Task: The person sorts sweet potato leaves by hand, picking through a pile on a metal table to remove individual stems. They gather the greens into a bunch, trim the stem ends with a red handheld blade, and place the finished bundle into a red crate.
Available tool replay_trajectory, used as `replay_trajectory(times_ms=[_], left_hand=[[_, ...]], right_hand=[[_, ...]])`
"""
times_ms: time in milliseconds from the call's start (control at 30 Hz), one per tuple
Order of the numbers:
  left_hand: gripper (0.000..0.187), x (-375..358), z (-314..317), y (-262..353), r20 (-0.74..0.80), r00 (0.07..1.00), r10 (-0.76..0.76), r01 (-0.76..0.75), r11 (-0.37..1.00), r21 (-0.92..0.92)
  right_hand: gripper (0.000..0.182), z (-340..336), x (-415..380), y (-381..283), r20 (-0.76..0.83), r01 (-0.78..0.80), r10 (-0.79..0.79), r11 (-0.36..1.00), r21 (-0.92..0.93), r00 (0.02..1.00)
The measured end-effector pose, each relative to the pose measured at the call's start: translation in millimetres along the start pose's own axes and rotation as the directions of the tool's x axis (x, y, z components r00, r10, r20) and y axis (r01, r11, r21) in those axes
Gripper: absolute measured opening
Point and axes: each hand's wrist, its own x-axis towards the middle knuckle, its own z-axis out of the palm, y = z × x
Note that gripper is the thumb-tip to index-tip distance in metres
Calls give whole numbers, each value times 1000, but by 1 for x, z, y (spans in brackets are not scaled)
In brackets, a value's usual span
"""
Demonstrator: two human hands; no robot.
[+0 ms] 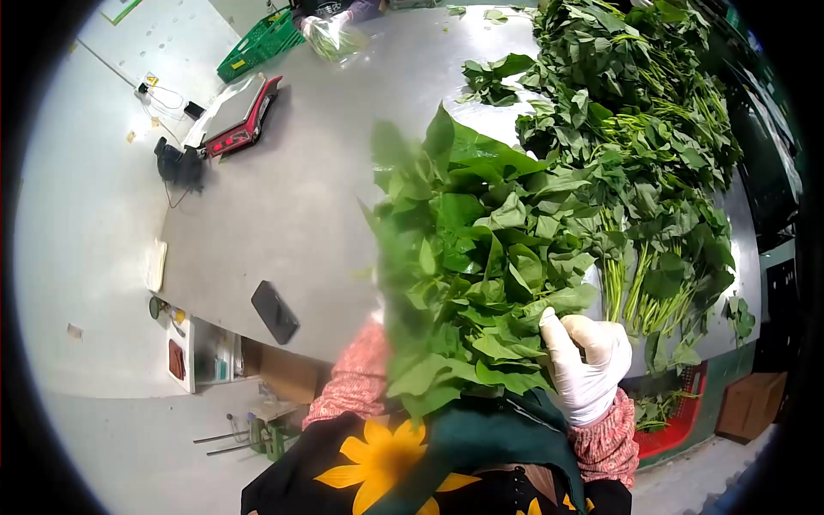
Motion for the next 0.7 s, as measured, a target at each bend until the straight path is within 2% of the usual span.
replay_trajectory(times_ms=[100, 133, 267, 300, 333, 367, 400, 467, 500, 533, 567, 633, 667, 700], left_hand=[[16, 2, 1, 1, 15, 1000, -6, 6, 1000, -22], [16, 3, 2, 1, 23, 1000, -9, 10, 1000, -28], [16, 0, -1, 3, 47, 998, -32, 34, 999, -42], [15, -1, -2, 5, 54, 998, -35, 38, 998, -46], [15, -2, -3, 5, 62, 997, -37, 40, 998, -50], [15, -2, -4, 5, 67, 997, -41, 44, 998, -54], [15, -2, -5, 5, 78, 996, -45, 50, 997, -57], [15, -2, -8, 7, 100, 994, -50, 57, 996, -67], [15, -5, -12, 8, 110, 992, -61, 69, 996, -64], [15, -2, -14, 9, 126, 990, -59, 69, 995, -74], [14, -5, -18, 11, 139, 988, -69, 80, 994, -79], [14, -5, -24, 16, 177, 982, -69, 88, 991, -101], [14, -4, -27, 20, 197, 979, -57, 81, 990, -114], [14, -1, -28, 23, 218, 975, -41, 71, 989, -128]], right_hand=[[32, 0, 0, 4, 90, -109, 95, 979, 171, 991], [31, 6, -2, 4, 10, -126, 126, 981, 151, 992], [32, 12, -12, -1, 2, -174, 185, 924, 339, 983], [34, 11, -11, -1, 11, -142, 152, 892, 430, 988], [34, 8, -15, -2, 43, -189, 191, 860, 474, 981], [33, 3, -19, -4, 78, -235, 228, 825, 514, 971], [29, -4, -18, -7, 27, -224, 241, 849, 479, 970], [22, -18, -43, -8, 85, -448, 543, 582, 679, 835], [24, -35, -59, -4, 166, -550, 694, 377, 745, 700], [27, -48, -73, 6, 137, -544, 715, 378, 749, 685], [30, -61, -84, 18, 107, -540, 737, 379, 752, 667], [21, -97, -92, 41, 101, -756, 904, 281, 591, 415], [24, -116, -121, 77, 143, -825, 842, 451, 340, 520], [30, -133, -144, 106, 220, -798, 772, 599, 66, 597]])
